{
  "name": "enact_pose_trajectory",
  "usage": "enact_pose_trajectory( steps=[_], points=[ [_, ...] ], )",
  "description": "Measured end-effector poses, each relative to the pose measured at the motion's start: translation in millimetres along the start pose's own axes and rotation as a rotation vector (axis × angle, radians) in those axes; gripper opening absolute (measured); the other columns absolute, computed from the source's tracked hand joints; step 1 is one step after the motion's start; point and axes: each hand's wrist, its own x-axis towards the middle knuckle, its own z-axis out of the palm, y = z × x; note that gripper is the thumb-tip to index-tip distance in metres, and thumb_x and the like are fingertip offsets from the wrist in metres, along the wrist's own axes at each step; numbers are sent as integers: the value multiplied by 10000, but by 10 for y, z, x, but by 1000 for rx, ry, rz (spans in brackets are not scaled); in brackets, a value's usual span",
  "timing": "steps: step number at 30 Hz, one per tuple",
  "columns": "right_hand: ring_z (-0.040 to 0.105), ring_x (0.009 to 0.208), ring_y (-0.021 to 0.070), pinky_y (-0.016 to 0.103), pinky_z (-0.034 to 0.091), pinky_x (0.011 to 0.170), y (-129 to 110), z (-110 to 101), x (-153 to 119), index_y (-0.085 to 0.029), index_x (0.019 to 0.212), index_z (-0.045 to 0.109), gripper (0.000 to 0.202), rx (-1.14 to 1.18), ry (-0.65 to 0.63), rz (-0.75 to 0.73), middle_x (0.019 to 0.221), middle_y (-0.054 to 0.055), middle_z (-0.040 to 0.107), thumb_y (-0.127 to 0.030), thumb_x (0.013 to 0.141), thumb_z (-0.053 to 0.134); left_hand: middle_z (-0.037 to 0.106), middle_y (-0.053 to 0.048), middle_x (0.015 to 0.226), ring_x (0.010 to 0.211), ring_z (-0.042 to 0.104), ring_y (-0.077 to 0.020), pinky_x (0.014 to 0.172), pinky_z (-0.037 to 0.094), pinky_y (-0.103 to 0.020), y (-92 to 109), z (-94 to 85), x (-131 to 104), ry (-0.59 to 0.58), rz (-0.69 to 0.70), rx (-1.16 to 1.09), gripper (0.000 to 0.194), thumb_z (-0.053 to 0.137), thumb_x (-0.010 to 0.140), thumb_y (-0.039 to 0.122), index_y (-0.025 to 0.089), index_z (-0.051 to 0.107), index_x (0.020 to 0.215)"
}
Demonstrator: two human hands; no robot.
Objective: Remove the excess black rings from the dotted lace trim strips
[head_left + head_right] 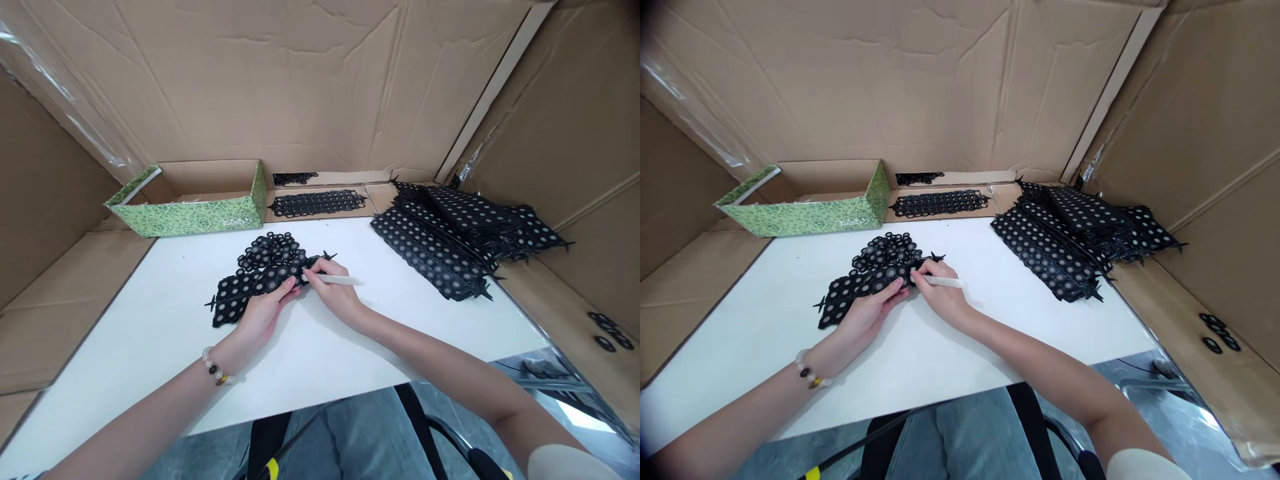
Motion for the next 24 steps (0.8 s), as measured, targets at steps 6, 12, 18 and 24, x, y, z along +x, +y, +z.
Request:
enact_pose_trajectory(
  steps=[6, 12, 18, 24],
  points=[
    [504, 674, 165, 295, 396, 652, 4, -189, 127, -221, 635, 529, 313, 233, -9, 150, 644, -11, 550, -456, 815, 630, 749, -94, 871, 753, 679, -154, 813, 590, -293, 56, 42, 9, -10, -75, -91, 103, 687, 868, 148, 131, 761, 798],
    [555, 733, 173, 296, 470, 671, -36, -181, 158, -217, 657, 564, 327, 491, -37, 338, 727, 1, 616, -510, 740, 683, 763, -53, 990, 851, 663, -144, 747, 567, -245, -18, 40, -35, 5, 60, -59, 75, 791, 756, 105, 148, 773, 815],
    [591, 799, 187, 308, 447, 760, -23, -55, 23, -223, 752, 646, 243, 261, 32, 90, 791, 14, 673, -447, 845, 635, 768, -62, 1007, 871, 657, -181, 687, 533, -281, -91, 28, -74, -12, 107, 3, 161, 848, 695, 189, 153, 781, 837],
    [587, 849, 212, 340, 414, 802, -31, 12, -59, -255, 804, 670, 243, 38, 75, 80, 806, 6, 691, -483, 876, 627, 759, -55, 937, 831, 645, -180, 636, 514, -283, -113, 24, -39, 37, 136, -5, 225, 895, 616, 219, 145, 767, 786]
  ],
)
